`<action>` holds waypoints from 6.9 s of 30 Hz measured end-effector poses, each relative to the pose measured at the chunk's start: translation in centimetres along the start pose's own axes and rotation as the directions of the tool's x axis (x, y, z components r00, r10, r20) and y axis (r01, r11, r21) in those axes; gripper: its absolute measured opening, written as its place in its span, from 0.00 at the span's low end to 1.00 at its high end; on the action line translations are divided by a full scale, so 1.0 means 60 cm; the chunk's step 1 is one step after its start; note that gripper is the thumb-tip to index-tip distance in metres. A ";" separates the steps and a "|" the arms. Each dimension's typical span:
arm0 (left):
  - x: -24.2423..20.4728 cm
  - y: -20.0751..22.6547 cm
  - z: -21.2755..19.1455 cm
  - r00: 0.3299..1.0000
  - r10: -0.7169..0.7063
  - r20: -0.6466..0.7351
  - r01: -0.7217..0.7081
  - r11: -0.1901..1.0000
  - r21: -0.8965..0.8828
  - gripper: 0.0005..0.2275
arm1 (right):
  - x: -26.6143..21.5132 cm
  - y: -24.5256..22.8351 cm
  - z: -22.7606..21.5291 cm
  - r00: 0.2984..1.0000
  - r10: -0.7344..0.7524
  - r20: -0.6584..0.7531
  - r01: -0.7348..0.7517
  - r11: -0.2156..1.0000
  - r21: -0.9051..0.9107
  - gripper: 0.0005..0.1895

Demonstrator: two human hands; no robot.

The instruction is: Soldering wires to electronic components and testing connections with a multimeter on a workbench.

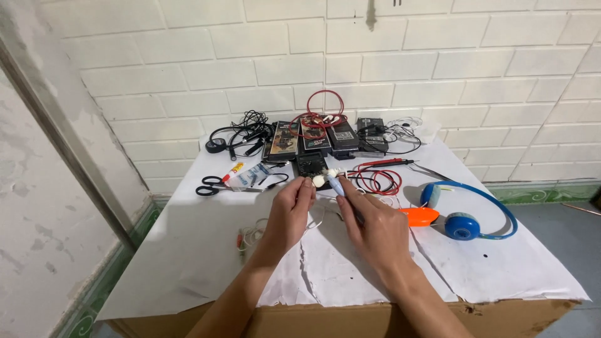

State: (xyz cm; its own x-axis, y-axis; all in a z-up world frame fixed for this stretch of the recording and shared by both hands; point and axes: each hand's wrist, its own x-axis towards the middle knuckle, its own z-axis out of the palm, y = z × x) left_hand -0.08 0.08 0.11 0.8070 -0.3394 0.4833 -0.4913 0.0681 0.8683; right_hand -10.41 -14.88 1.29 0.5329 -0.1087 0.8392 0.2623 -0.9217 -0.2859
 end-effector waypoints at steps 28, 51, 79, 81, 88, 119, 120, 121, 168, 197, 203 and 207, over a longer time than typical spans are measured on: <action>-0.027 0.047 0.005 0.984 0.174 0.027 -0.176 0.978 0.108 0.09 | -0.014 0.045 -0.008 0.942 0.315 -0.112 -0.254 0.893 0.372 0.24; -0.094 0.083 -0.162 0.835 0.128 0.536 -0.550 0.253 0.796 0.06 | -0.070 0.076 -0.167 0.890 0.227 0.395 -0.173 0.970 -0.169 0.21; -0.089 0.066 0.014 0.818 -0.071 0.570 -0.472 0.484 0.737 0.10 | -0.162 -0.038 -0.151 0.922 0.354 0.160 -0.330 0.931 -0.155 0.14; -0.106 0.068 0.022 0.806 -0.101 0.583 -0.466 0.500 0.730 0.09 | -0.170 -0.034 -0.136 0.910 0.343 0.233 -0.309 0.935 -0.172 0.11; -0.129 0.061 -0.054 0.746 0.272 0.608 -0.639 0.552 0.537 0.11 | -0.157 -0.028 -0.115 0.915 0.255 0.312 -0.185 0.954 -0.236 0.08; -0.070 -0.024 -0.046 0.859 0.091 0.504 -0.478 0.496 0.725 0.04 | -0.119 -0.048 -0.061 0.885 0.378 0.272 -0.264 0.888 -0.376 0.06; -0.071 -0.026 -0.051 0.867 0.137 0.479 -0.462 0.584 0.668 0.02 | -0.119 -0.052 -0.062 0.879 0.358 0.315 -0.251 0.910 -0.331 0.07; -0.072 -0.028 -0.055 0.875 0.181 0.449 -0.446 0.664 0.600 0.01 | -0.119 -0.055 -0.062 0.872 0.335 0.357 -0.240 0.928 -0.284 0.10; -0.090 0.019 -0.281 0.979 0.096 0.181 -0.200 0.629 0.751 0.08 | -0.089 -0.001 -0.161 0.760 0.564 0.322 -0.528 0.825 -0.200 0.21; -0.088 0.038 -0.083 0.796 0.409 0.446 -0.601 0.618 0.507 0.11 | -0.114 -0.043 -0.089 0.904 0.364 0.224 -0.337 0.930 -0.150 0.13; -0.020 0.015 -0.013 0.796 -0.256 0.549 -0.304 0.615 0.727 0.46 | -0.106 -0.013 -0.114 0.776 0.543 0.321 -0.485 0.839 -0.248 0.23; -0.006 -0.014 -0.016 0.792 -0.175 0.585 -0.384 0.603 0.699 0.35 | -0.122 0.016 -0.113 0.782 0.514 0.351 -0.436 0.855 -0.282 0.22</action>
State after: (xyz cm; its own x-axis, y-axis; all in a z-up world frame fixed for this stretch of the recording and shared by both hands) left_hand 0.34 1.07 -0.68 0.5329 -0.8298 0.1657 -0.8353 -0.4845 0.2599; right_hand -19.51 -17.48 -2.01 0.8345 -0.4282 0.3468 -0.2345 -0.8455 -0.4798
